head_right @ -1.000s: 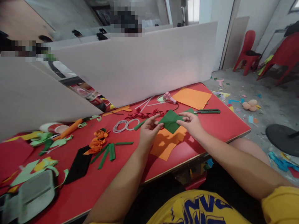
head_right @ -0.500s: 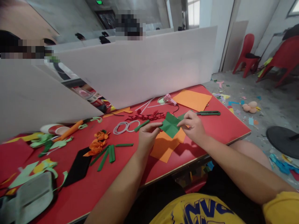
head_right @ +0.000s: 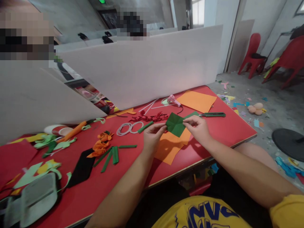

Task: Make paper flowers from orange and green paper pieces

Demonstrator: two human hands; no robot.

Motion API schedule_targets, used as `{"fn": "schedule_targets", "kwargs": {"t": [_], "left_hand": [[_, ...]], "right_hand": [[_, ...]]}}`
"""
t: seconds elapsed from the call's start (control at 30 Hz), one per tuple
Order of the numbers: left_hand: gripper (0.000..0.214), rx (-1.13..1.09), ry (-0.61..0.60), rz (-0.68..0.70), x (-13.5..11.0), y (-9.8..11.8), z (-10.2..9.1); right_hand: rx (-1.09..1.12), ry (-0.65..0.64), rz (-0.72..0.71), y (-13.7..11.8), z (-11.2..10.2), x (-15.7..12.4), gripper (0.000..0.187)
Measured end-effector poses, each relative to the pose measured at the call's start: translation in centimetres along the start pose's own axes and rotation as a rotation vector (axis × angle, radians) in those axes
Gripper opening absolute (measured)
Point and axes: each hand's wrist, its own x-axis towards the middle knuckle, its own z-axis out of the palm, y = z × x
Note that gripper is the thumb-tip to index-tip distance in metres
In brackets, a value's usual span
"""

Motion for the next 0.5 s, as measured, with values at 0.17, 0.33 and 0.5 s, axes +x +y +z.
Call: {"fn": "schedule_targets", "kwargs": {"t": [0.17, 0.33, 0.5], "left_hand": [[0.045, -0.026, -0.025, 0.043, -0.1, 0.6, -0.1], [0.031, 0.047, -0.044, 0.133, 0.1, 0.5, -0.5], [0.006, 0.163, -0.137, 0.346, 0.1, 0.5, -0.8]], "right_hand": [[0.104, 0.013, 0.112, 0.4, 0.0, 0.0, 0.036], [0.022, -0.076, 0.035, -0.4, -0.3, 0.0, 0.008], [0.014, -0.110, -0.109, -0.7, -0.3, -0.3, 0.012]]}}
